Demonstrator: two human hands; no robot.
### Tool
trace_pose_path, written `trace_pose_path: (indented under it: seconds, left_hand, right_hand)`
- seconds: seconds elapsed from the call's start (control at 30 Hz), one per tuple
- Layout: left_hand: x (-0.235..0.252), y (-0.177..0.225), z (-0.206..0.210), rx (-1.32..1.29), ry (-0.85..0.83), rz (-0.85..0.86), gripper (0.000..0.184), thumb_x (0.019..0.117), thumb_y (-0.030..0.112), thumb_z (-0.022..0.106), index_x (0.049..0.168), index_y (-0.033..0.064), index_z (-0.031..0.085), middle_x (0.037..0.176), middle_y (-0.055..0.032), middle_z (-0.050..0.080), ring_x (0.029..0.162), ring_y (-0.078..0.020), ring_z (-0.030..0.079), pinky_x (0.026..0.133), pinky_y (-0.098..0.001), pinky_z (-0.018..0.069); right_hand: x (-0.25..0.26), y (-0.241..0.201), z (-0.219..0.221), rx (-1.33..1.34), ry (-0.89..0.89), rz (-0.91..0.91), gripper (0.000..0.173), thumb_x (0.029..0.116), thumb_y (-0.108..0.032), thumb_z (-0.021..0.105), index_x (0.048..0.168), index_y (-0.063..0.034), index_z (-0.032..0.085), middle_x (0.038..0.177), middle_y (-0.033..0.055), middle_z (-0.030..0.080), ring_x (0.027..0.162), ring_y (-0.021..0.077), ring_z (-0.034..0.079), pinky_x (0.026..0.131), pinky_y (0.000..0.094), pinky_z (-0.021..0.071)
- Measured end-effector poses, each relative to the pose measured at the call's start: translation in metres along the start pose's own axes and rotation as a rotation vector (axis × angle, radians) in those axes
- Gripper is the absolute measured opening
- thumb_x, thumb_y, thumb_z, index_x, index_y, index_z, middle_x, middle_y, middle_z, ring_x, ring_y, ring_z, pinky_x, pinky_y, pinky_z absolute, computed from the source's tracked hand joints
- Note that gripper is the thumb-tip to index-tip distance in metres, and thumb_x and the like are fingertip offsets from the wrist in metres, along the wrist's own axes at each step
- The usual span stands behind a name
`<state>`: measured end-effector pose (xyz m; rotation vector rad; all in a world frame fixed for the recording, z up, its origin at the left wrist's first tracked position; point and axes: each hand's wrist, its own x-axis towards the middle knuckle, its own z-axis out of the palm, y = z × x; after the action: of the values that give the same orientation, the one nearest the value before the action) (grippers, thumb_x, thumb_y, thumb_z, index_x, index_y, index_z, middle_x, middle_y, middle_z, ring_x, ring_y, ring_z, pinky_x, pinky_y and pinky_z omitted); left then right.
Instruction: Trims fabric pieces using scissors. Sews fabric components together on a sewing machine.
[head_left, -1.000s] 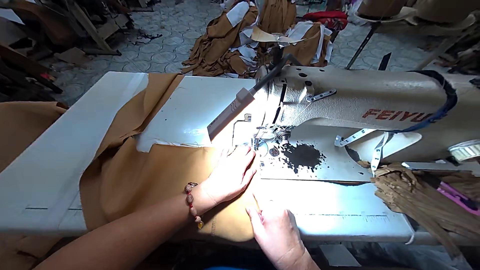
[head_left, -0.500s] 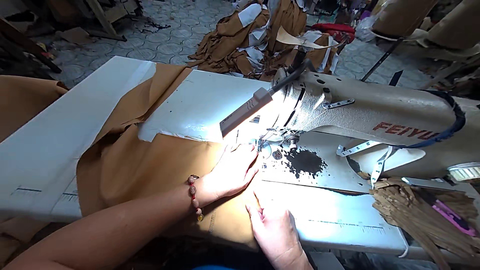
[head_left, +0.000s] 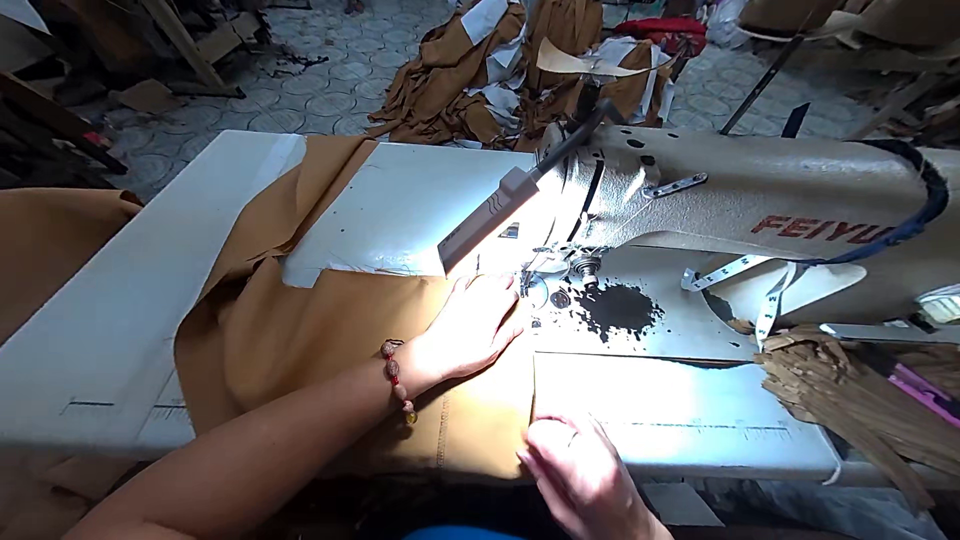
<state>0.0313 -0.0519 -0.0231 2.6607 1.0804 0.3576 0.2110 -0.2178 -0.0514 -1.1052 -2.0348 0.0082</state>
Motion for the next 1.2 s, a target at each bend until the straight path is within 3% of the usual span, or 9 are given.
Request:
trace_pose_path:
  seconds: [0.07,0.23,0.4,0.53,0.63,0.77,0.9,1.07,1.2]
  left_hand:
    - [0.002,-0.001,-0.001,0.004,-0.005,-0.004,0.059,0.1068,0.047,0.033,0.138,0.0040,0.060,0.155,-0.0152,0.047,0.148,-0.0323,0.038,0.118,-0.0616,0.0236]
    - [0.014,-0.005,-0.007,0.032,-0.044,-0.037,0.060,0.1076,0.047,0.034,0.143,0.0032,0.055,0.156,-0.0161,0.046,0.149,-0.0331,0.036,0.119,-0.0638,0.0203]
    - [0.011,-0.005,-0.011,0.081,-0.054,-0.004,0.056,0.1074,0.044,0.038,0.144,0.0042,0.055,0.159,-0.0159,0.041,0.152,-0.0360,0.032,0.118,-0.0682,0.0210]
    - [-0.020,0.013,-0.009,0.097,0.110,0.173,0.027,0.0974,0.024,0.059,0.111,0.0044,0.073,0.147,-0.0137,0.057,0.144,-0.0339,0.044,0.116,-0.0649,0.0282]
    - [-0.047,0.025,-0.006,0.025,0.063,0.125,0.034,0.1013,0.026,0.053,0.121,0.0032,0.069,0.140,-0.0142,0.063,0.135,-0.0315,0.056,0.115,-0.0650,0.0311]
    - [-0.060,0.025,-0.001,-0.072,0.030,0.049,0.043,0.1050,0.033,0.045,0.134,0.0088,0.065,0.148,-0.0109,0.057,0.145,-0.0321,0.045,0.115,-0.0677,0.0268]
    - [-0.062,0.031,0.000,-0.090,0.039,0.048,0.044,0.1055,0.033,0.042,0.141,0.0174,0.063,0.149,-0.0051,0.058,0.147,-0.0324,0.043,0.112,-0.0741,0.0223]
    - [-0.063,0.033,0.004,-0.057,0.015,0.043,0.046,0.1068,0.037,0.036,0.145,0.0263,0.060,0.154,-0.0013,0.053,0.150,-0.0329,0.037,0.111,-0.0756,0.0197]
    - [-0.061,0.030,0.007,-0.057,0.036,0.062,0.047,0.1067,0.037,0.036,0.146,0.0260,0.059,0.155,-0.0028,0.052,0.148,-0.0337,0.040,0.111,-0.0766,0.0194]
  right_hand:
    - [-0.003,0.003,0.000,0.016,-0.013,-0.020,0.018,0.0995,-0.023,0.059,0.092,-0.0132,0.073,0.087,0.0027,0.074,0.098,0.0162,0.069,0.091,0.0273,0.0522]
    - [0.004,0.011,0.005,0.021,-0.013,0.015,0.019,0.0970,-0.020,0.061,0.092,-0.0097,0.077,0.082,0.0035,0.073,0.082,0.0160,0.069,0.079,0.0307,0.0551]
    - [0.003,0.011,0.003,0.019,-0.011,0.004,0.020,0.0962,-0.019,0.060,0.094,-0.0087,0.078,0.084,0.0046,0.074,0.083,0.0170,0.070,0.078,0.0310,0.0554]
    - [-0.004,0.013,-0.006,0.032,-0.046,-0.083,0.019,0.0982,-0.016,0.059,0.090,-0.0101,0.075,0.098,0.0060,0.078,0.104,0.0185,0.073,0.091,0.0306,0.0562]
    - [-0.013,0.014,-0.010,0.075,-0.063,-0.150,0.019,0.0992,-0.013,0.056,0.091,-0.0103,0.074,0.106,0.0090,0.077,0.110,0.0208,0.071,0.096,0.0321,0.0549]
    - [-0.020,0.017,-0.016,0.134,-0.082,-0.212,0.021,0.1024,-0.013,0.056,0.096,-0.0062,0.074,0.107,0.0107,0.077,0.117,0.0229,0.070,0.103,0.0345,0.0528]
    - [-0.020,0.021,-0.018,0.151,-0.102,-0.265,0.022,0.1032,-0.013,0.055,0.097,-0.0046,0.074,0.109,0.0129,0.077,0.114,0.0233,0.071,0.102,0.0350,0.0539]
    - [-0.016,0.023,-0.023,0.137,-0.140,-0.305,0.024,0.1042,-0.016,0.054,0.094,-0.0055,0.073,0.110,0.0124,0.077,0.114,0.0220,0.071,0.101,0.0322,0.0545]
    - [-0.010,0.027,-0.023,0.148,-0.154,-0.281,0.024,0.1034,-0.018,0.056,0.092,-0.0061,0.074,0.108,0.0107,0.078,0.111,0.0190,0.072,0.098,0.0295,0.0554]
